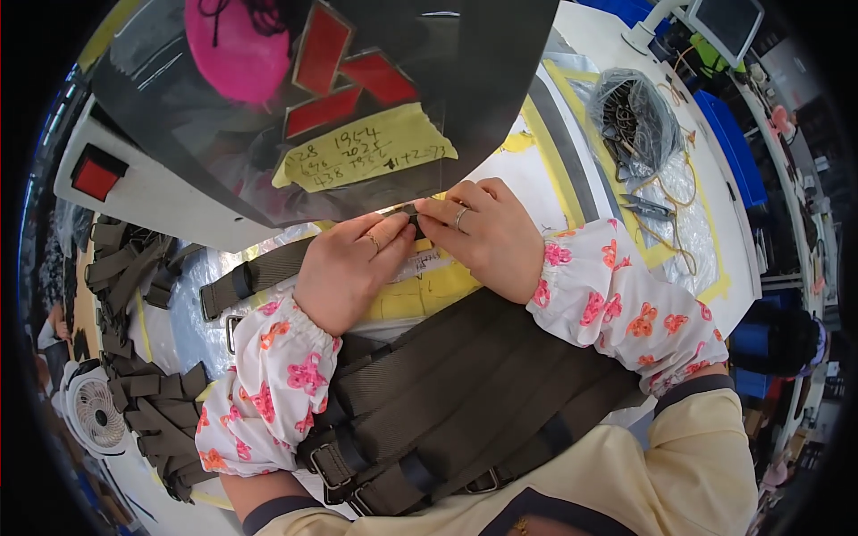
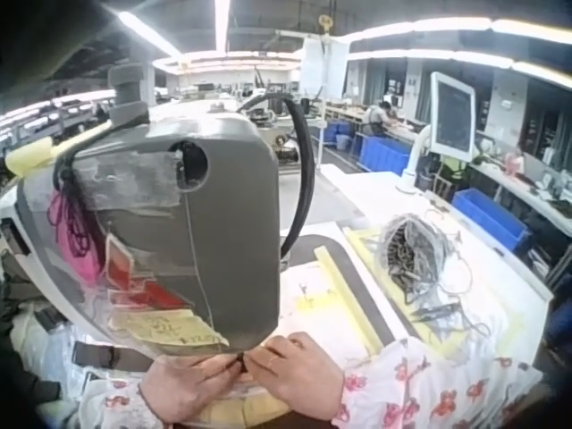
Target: Sewing straps onto a fabric component using an industrial sewing machine.
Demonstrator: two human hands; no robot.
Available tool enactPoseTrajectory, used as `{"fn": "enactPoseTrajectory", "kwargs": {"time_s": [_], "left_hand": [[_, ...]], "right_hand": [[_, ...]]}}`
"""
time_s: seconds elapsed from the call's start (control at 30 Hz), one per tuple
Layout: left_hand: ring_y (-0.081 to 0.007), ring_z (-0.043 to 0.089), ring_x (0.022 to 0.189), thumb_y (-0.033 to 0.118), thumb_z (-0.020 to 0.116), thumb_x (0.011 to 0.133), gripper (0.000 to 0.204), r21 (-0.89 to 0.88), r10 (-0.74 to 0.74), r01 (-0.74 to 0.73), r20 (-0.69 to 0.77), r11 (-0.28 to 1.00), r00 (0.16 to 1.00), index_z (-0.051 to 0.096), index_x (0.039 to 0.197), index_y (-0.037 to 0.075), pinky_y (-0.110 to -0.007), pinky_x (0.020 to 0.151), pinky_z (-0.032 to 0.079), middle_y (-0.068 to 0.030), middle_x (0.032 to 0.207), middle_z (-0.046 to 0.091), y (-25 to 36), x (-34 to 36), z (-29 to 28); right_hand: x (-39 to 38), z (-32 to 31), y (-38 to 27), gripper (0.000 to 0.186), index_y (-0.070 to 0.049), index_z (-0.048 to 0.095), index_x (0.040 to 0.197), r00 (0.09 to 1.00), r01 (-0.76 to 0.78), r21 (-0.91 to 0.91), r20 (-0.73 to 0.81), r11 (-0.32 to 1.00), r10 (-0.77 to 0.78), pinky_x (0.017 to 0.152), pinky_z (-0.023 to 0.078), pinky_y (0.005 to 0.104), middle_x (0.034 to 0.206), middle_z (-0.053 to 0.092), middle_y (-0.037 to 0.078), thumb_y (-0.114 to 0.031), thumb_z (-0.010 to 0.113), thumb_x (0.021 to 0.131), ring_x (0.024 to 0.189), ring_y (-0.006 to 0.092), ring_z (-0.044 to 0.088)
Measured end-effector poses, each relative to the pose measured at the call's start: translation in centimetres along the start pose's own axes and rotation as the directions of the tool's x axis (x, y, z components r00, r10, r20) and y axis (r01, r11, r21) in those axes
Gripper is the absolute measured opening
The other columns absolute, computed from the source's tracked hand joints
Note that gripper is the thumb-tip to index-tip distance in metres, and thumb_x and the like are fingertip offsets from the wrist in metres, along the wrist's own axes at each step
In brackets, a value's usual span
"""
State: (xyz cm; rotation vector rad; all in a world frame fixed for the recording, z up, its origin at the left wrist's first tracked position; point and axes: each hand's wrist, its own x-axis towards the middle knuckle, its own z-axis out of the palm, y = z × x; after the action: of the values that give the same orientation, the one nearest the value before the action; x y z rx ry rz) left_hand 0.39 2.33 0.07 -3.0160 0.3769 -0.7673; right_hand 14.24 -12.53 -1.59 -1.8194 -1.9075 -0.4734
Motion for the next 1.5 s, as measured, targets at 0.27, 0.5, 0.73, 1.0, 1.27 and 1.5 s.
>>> {"fn": "enactPoseTrajectory", "kwargs": {"time_s": [0.27, 0.5, 0.73, 1.0, 1.27, 1.5], "left_hand": [[-0.0199, 0.059, 0.086, 0.011, 0.059, 0.071, 0.029, -0.106, -0.122, 0.135, 0.117, 0.985, 0.986, 0.062, 0.099, 0.01, -0.03, 0.065, 0.049, -0.0033, 0.1, 0.061, 0.1, 0.2, -0.3], [-0.0216, 0.056, 0.085, 0.01, 0.061, 0.07, 0.041, 0.018, -0.288, 0.287, 0.062, 0.958, 0.956, 0.061, 0.11, 0.017, -0.035, 0.07, 0.039, -0.0102, 0.099, 0.06, 1.0, -1.5, 0.1], [-0.0262, 0.061, 0.082, 0.005, 0.059, 0.074, 0.027, -0.14, -0.348, 0.362, 0.116, 0.921, 0.93, 0.065, 0.1, 0.012, -0.034, 0.067, 0.048, -0.0091, 0.103, 0.062, 0.3, -0.9, 0.4], [-0.0259, 0.06, 0.089, 0.006, 0.058, 0.076, 0.025, -0.13, -0.324, 0.343, 0.146, 0.93, 0.935, 0.063, 0.099, 0.01, -0.036, 0.067, 0.047, -0.0088, 0.106, 0.061, 1.0, -0.8, -0.4], [-0.0259, 0.062, 0.078, 0.008, 0.057, 0.078, 0.023, -0.189, -0.336, 0.35, 0.103, 0.917, 0.936, 0.064, 0.1, 0.012, -0.035, 0.064, 0.047, -0.0088, 0.097, 0.064, 0.1, -0.7, 0.1], [-0.0271, 0.063, 0.066, 0.009, 0.057, 0.081, 0.019, -0.181, -0.383, 0.388, 0.067, 0.904, 0.921, 0.065, 0.098, 0.013, -0.032, 0.056, 0.05, -0.0089, 0.085, 0.066, -1.4, -1.3, 1.5]], "right_hand": [[0.2, -0.6, 0.3, 0.025, -0.006, 0.065, 0.088, 1.0, 0.021, 0.003, 0.021, 1.0, -0.022, 0.085, 0.039, 0.0343, 0.104, 0.062, 0.002, -0.005, 0.06, 0.064, 0.093, 0.0169, 0.053], [0.3, -0.8, 0.2, 0.013, -0.01, 0.064, 0.08, 0.998, 0.002, -0.035, 0.066, 0.999, 0.0, 0.093, 0.035, 0.0427, 0.1, 0.062, -0.002, -0.011, 0.058, 0.069, 0.088, 0.0131, 0.053], [0.6, -1.3, 0.4, 0.014, -0.01, 0.064, 0.081, 0.992, -0.011, -0.039, 0.122, 0.999, 0.016, 0.096, 0.032, 0.0464, 0.103, 0.062, -0.001, -0.009, 0.057, 0.069, 0.09, 0.0147, 0.053], [0.4, -1.6, 0.2, 0.03, -0.01, 0.064, 0.09, 0.986, -0.018, -0.041, 0.164, 0.999, 0.025, 0.1, 0.025, 0.0493, 0.101, 0.061, -0.003, -0.008, 0.063, 0.06, 0.102, 0.0144, 0.049], [0.7, -1.3, 0.6, 0.023, -0.013, 0.065, 0.089, 0.98, -0.006, -0.101, 0.197, 0.995, 0.026, 0.102, 0.023, 0.0523, 0.1, 0.061, -0.005, -0.009, 0.059, 0.068, 0.093, 0.0134, 0.052], [1.9, -0.9, 1.6, 0.013, -0.013, 0.064, 0.079, 0.964, -0.073, -0.088, 0.249, 0.993, 0.093, 0.101, 0.026, 0.0531, 0.092, 0.061, -0.006, -0.008, 0.056, 0.071, 0.09, 0.0144, 0.054]]}}
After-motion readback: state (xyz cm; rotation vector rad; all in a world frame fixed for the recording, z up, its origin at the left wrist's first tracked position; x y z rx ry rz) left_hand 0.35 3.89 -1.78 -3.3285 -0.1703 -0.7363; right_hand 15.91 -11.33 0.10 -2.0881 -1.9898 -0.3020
